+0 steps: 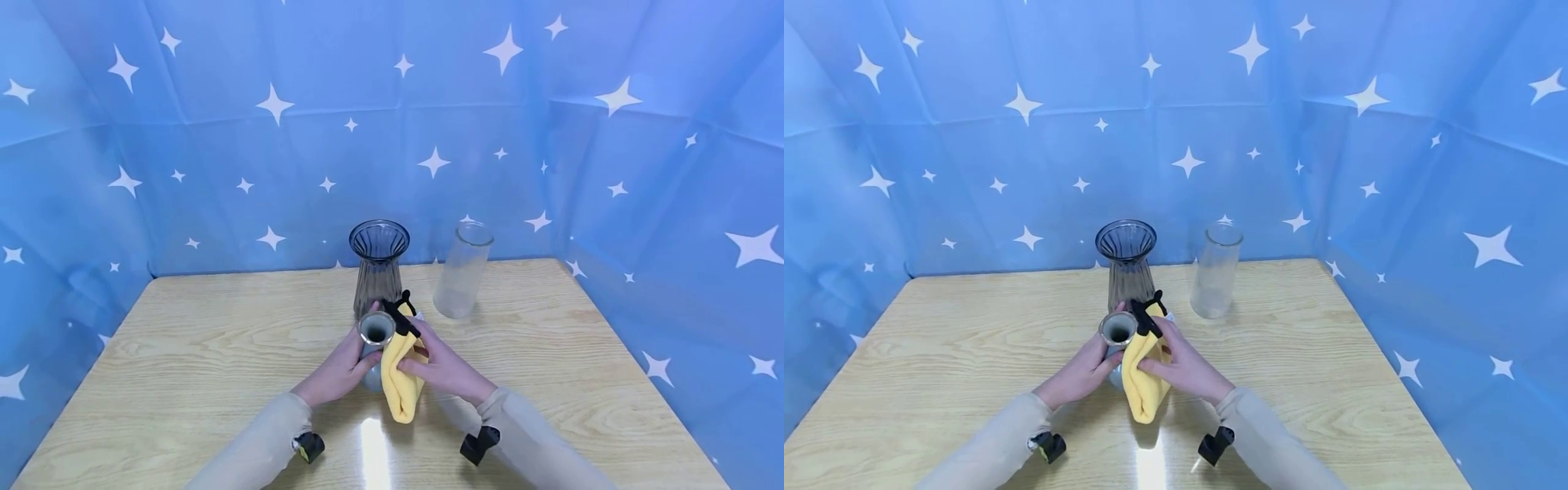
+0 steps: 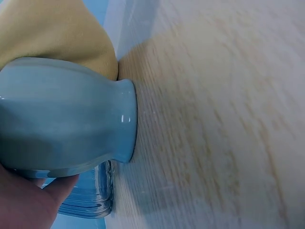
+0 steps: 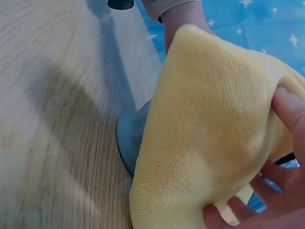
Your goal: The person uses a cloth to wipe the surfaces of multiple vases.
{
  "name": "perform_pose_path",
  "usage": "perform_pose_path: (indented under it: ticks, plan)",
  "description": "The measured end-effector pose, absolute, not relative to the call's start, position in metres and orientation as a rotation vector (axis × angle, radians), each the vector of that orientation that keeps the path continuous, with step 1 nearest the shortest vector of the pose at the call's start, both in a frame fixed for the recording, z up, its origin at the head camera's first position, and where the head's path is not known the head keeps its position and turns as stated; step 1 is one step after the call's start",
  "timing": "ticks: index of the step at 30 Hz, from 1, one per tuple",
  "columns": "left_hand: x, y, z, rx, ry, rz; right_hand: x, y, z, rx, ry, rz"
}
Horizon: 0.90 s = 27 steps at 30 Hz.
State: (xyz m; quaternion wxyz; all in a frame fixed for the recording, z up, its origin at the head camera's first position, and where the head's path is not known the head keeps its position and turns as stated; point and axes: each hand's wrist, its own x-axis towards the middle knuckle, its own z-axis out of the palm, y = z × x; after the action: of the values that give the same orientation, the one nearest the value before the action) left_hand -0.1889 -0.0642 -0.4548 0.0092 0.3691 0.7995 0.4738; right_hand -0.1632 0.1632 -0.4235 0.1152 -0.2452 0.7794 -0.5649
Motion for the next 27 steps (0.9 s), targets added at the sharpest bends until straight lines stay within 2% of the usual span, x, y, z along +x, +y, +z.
perform_pose_path:
  ticks: [12, 22, 27]
  plan:
    - [-0.192, -0.064, -0.458, 1.167, 2.501, 1.498, -0.169, 0.159, -0.423, -0.779, 2.464, -1.569]
    - [-0.191, -0.065, -0.459, 1.14, 2.474, 1.501, -0.156, 0.158, -0.429, -0.998, 2.661, -1.664]
    - [-0.191, -0.065, -0.459, 1.147, 2.477, 1.5, -0.145, 0.15, -0.413, -0.971, 2.724, -1.747]
